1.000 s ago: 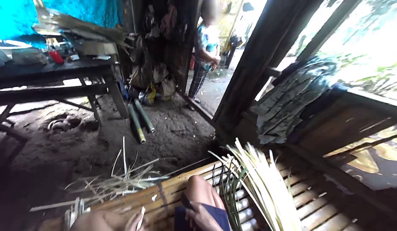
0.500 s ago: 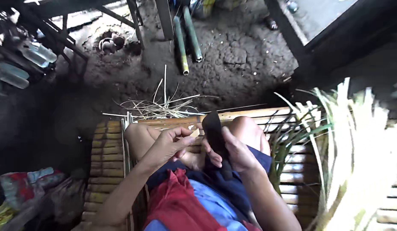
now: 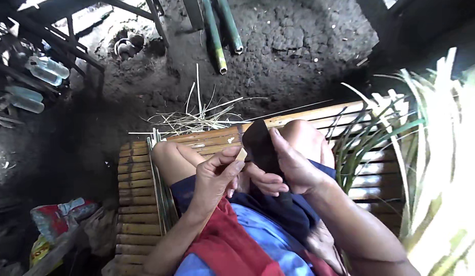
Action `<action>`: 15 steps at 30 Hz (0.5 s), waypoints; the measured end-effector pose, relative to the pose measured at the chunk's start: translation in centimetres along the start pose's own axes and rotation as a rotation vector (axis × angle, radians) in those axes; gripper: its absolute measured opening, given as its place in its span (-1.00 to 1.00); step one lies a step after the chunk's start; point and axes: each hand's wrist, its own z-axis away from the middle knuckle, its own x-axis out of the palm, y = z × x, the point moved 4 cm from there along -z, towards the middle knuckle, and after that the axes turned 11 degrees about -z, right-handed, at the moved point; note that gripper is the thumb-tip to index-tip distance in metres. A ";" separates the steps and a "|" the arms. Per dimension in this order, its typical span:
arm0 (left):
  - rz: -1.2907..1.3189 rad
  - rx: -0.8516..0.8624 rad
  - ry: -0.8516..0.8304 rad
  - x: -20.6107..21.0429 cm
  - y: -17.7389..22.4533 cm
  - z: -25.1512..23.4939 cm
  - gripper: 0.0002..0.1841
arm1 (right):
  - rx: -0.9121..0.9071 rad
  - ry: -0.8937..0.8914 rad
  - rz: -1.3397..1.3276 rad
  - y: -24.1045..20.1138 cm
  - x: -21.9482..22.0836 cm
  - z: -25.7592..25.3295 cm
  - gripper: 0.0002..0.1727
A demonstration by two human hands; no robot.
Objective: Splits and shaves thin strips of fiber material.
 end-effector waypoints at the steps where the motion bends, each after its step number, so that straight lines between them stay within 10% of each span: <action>1: -0.010 -0.005 0.008 0.0 0.0 0.0 -0.78 | 0.010 -0.006 -0.003 -0.1 0.0 0.1 -0.17; 15: -0.013 0.013 0.011 -0.2 0.4 0.1 -0.74 | 0.069 -0.051 0.002 -0.6 0.0 -0.1 -0.17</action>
